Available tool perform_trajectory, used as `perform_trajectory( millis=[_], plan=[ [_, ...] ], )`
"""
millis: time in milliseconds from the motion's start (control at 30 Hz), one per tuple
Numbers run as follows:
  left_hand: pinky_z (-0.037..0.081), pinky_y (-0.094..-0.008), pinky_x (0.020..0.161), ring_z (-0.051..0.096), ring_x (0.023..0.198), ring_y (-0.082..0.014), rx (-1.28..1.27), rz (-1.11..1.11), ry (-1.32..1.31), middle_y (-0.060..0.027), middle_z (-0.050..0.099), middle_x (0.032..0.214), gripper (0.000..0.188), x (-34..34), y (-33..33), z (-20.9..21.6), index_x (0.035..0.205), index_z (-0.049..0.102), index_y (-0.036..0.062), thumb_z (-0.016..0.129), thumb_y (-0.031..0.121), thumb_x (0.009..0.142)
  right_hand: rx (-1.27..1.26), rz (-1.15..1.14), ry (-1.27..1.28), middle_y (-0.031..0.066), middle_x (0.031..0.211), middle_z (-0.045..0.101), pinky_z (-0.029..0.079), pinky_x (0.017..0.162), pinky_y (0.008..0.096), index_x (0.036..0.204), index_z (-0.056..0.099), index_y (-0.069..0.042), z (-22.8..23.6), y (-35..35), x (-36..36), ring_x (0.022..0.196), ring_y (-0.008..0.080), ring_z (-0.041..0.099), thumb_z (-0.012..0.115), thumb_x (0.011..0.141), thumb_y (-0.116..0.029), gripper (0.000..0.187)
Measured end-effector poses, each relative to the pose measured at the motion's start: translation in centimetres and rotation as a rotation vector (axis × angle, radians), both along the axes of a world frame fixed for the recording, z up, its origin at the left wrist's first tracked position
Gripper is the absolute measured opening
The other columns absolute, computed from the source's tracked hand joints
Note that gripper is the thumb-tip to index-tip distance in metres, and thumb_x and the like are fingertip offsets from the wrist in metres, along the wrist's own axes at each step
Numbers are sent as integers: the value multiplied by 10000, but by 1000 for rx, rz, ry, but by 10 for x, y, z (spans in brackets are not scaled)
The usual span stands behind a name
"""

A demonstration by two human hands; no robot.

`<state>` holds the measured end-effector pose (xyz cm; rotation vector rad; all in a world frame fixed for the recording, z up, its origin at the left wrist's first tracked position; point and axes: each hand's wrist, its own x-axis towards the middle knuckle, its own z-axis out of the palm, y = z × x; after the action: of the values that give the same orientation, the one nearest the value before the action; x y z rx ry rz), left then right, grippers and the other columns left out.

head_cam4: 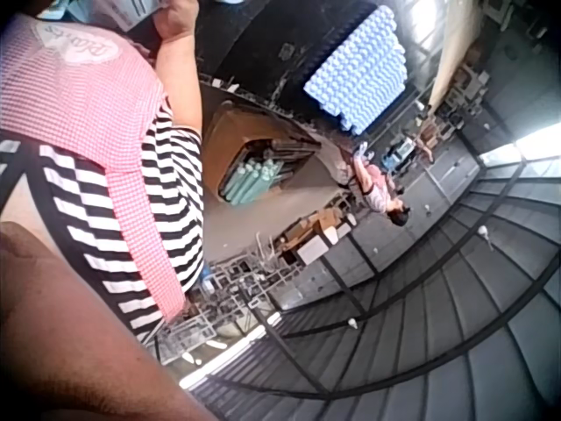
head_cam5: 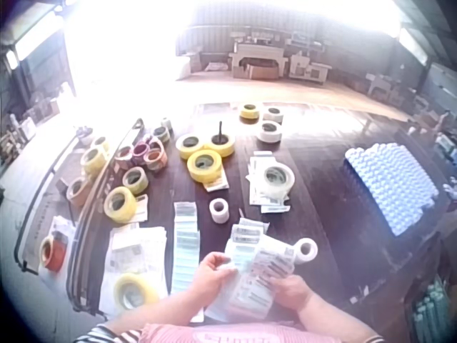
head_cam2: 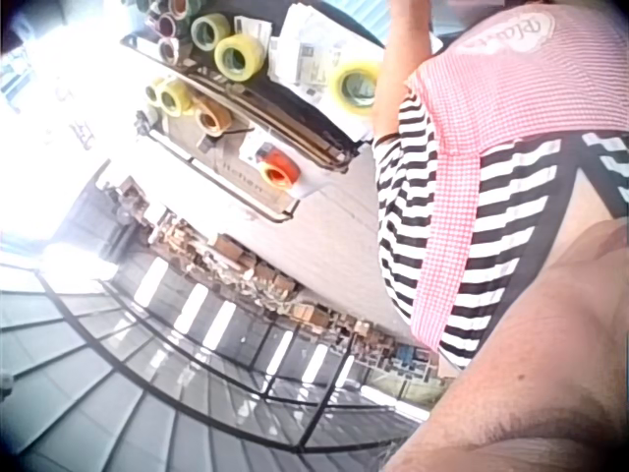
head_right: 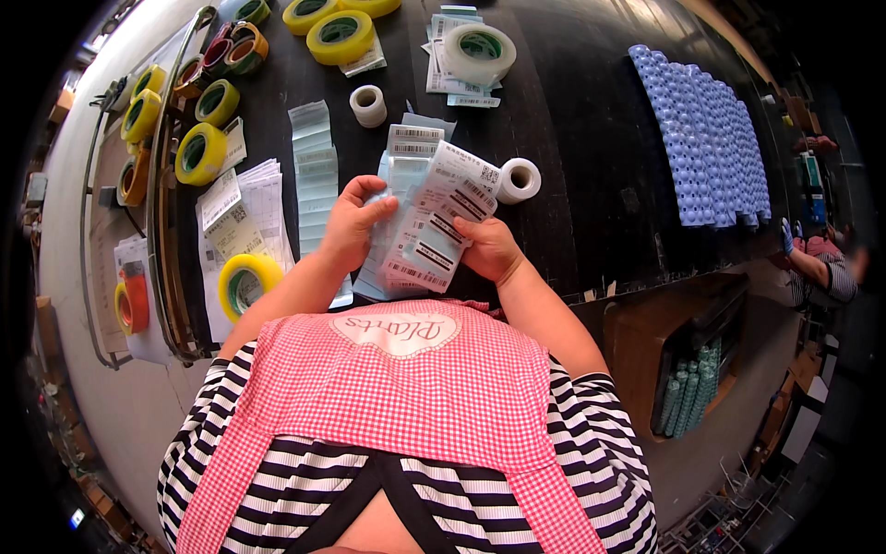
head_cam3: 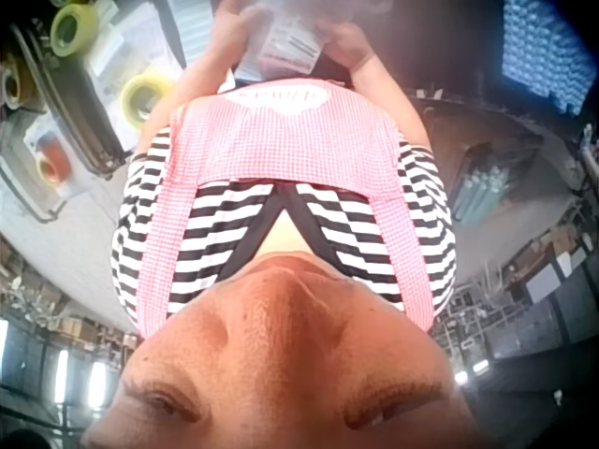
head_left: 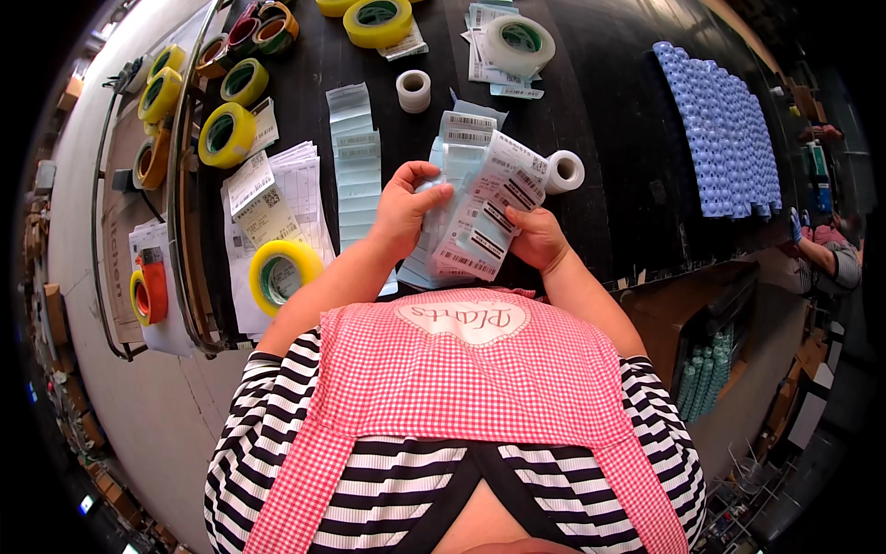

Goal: The person arranges stacks of green and purple bubble wrap on a table. They then pick up a roll of yellow tape and a stack of shipping labels, sorting through the labels and arranging them on the table.

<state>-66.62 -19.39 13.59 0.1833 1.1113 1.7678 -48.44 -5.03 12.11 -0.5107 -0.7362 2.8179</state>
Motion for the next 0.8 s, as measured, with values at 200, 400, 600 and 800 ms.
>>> perform_trajectory(
  millis=[200, 400, 600, 800],
  plan=[
    [496, -270, 836, 580, 938, -128, -17, 5, 134, -54, 590, 1058, 352, -18, 1, 5, 1079, 546, 51, 754, 26, 796, -17, 13, 10, 132, 1264, 599, 426, 1033, 454, 1300, 517, -20, -2, 14, 17, 1189, 283, 559, 595, 897, -35, 410],
    [486, -258, 845, 570, 944, -121, -21, -17, 240, -45, 595, 1041, 322, -19, 2, 4, 1063, 563, 47, 750, 31, 801, 17, -11, 20, 125, 1271, 597, 412, 1041, 451, 1299, 521, -28, -6, 14, 21, 1185, 278, 560, 604, 891, -34, 416],
    [482, -249, 842, 564, 936, -115, -62, -14, 337, -39, 595, 1012, 324, -18, 0, 2, 1057, 574, 42, 757, 39, 790, 15, -34, 34, 117, 1281, 591, 405, 1048, 444, 1302, 518, -37, -2, 13, 19, 1190, 272, 558, 609, 893, -36, 419],
    [489, -245, 809, 568, 906, -111, -64, -19, 357, -33, 599, 995, 318, -16, -1, 2, 1055, 575, 42, 752, 39, 791, 15, -57, 39, 114, 1277, 593, 408, 1048, 439, 1302, 520, -45, 0, 10, 15, 1193, 267, 557, 616, 888, -32, 424]
  ],
)
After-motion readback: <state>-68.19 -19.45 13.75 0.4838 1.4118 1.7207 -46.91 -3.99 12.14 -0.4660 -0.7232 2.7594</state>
